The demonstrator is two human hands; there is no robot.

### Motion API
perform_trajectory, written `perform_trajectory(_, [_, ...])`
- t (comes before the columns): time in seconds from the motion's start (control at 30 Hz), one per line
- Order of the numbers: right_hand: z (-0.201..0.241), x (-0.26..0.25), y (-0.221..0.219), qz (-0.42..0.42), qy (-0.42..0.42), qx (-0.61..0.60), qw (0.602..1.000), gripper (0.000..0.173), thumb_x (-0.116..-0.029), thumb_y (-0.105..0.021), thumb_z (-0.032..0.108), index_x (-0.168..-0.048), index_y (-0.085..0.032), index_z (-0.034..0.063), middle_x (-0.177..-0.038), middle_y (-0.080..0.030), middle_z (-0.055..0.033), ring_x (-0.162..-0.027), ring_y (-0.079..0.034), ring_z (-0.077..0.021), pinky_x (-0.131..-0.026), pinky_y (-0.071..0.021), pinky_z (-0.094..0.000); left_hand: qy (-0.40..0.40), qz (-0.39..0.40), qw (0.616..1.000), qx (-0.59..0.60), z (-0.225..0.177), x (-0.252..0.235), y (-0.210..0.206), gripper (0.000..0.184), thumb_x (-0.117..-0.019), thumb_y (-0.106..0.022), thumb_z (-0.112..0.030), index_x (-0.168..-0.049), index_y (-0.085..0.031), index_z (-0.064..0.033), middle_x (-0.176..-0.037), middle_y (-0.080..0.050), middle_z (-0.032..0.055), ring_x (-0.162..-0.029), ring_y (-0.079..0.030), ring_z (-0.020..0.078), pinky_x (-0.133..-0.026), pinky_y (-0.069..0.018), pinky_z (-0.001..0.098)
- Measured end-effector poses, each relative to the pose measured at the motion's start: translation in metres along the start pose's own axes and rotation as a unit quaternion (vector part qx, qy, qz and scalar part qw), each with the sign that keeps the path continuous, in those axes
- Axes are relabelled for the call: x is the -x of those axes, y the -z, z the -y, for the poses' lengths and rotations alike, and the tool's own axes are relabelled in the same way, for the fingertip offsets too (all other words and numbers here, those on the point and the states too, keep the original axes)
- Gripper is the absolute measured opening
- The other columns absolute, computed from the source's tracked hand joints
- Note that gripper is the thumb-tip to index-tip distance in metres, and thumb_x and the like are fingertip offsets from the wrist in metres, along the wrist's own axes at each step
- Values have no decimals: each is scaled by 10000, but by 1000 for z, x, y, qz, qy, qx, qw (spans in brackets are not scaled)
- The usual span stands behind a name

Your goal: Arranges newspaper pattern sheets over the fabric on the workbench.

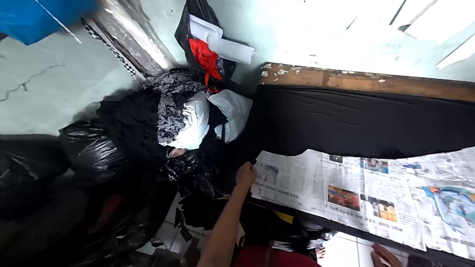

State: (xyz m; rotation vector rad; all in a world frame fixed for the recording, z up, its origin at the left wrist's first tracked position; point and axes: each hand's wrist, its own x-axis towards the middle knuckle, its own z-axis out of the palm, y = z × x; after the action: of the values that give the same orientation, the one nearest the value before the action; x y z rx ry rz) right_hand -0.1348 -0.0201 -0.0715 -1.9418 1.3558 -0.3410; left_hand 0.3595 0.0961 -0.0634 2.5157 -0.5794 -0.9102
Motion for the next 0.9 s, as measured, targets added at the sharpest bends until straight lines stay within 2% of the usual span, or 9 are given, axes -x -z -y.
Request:
perform_trajectory(0.2, [59, 20, -76, 46, 54, -45, 996, 349, -1024, -564, 107, -1289, -614, -113, -1266, -650, -293, -1173, -659, -369, -1003, -547, -471, -22, 11, 1000, 7, 10, -1, 9, 312, -999, -584, -207, -1266, -627, -52, -1168, -695, 175, -1104, -674, 336, -939, -533, 560])
perform_trajectory(0.27, [72, 14, -92, 58, 68, -67, 994, 336, -1015, -577, 108, -1281, -630, -90, -1232, -681, -253, -1142, -680, -333, -991, -555, -456, -36, 12, 999, -5, 9, 1, 9, 317, -1000, -573, -183, -1292, -620, -66, -1192, -695, 170, -1120, -673, 338, -946, -532, 567])
perform_trajectory(0.37, [95, -14, -114, 99, 101, -73, 987, 363, -1018, -571, 207, -1285, -647, -27, -1196, -715, -175, -1081, -710, -249, -944, -584, -408, -87, -15, 995, -50, 12, 7, 0, 323, -1024, -533, -163, -1319, -630, -73, -1274, -677, 151, -1166, -664, 317, -982, -528, 531])
perform_trajectory(0.47, [145, -53, -133, 189, 82, -79, 975, 407, -1043, -538, 259, -1356, -599, 6, -1262, -682, -162, -1153, -670, -248, -985, -555, -422, -155, -46, 980, -111, 18, 8, -8, 345, -1041, -507, -152, -1353, -637, -84, -1309, -663, 163, -1195, -652, 325, -1005, -524, 500])
perform_trajectory(0.6, [218, -92, -175, 265, 38, -70, 961, 504, -1057, -536, 305, -1461, -489, 7, -1345, -627, -203, -1221, -636, -286, -1052, -511, -447, -211, -55, 966, -142, 29, 10, -16, 333, -1048, -474, -162, -1301, -676, -83, -1269, -674, 173, -1181, -649, 346, -989, -522, 501])
perform_trajectory(0.7, [261, -110, -218, 247, -1, -57, 967, 649, -1039, -571, 419, -1523, -398, 23, -1256, -671, -206, -1111, -685, -310, -992, -534, -498, -242, -38, 958, -148, 34, 10, -10, 332, -1041, -485, -184, -1283, -691, -89, -1272, -674, 167, -1181, -643, 350, -981, -518, 509])
perform_trajectory(0.8, [292, -117, -250, 197, -41, 5, 980, 744, -1008, -578, 522, -1550, -356, 64, -1180, -694, -183, -1043, -697, -339, -938, -542, -559, -285, 26, 946, -155, 44, 10, 1, 336, -1027, -538, -233, -1278, -683, -64, -1346, -629, 170, -1246, -595, 355, -1018, -480, 522])
perform_trajectory(0.87, [307, -119, -264, 176, -66, 55, 981, 714, -1022, -542, 503, -1575, -328, 106, -1232, -680, -188, -1100, -681, -363, -948, -527, -583, -310, 57, 938, -145, 53, 5, 9, 361, -1022, -542, -273, -1283, -683, -68, -1402, -601, 155, -1295, -561, 345, -1057, -449, 519])
perform_trajectory(0.9, [310, -120, -269, 171, -76, 76, 979, 657, -1035, -532, 420, -1580, -320, 120, -1240, -679, -192, -1110, -679, -373, -943, -526, -588, -315, 59, 940, -120, 58, 3, 11, 355, -1022, -531, -272, -1272, -693, -81, -1399, -608, 138, -1300, -560, 329, -1066, -448, 505])
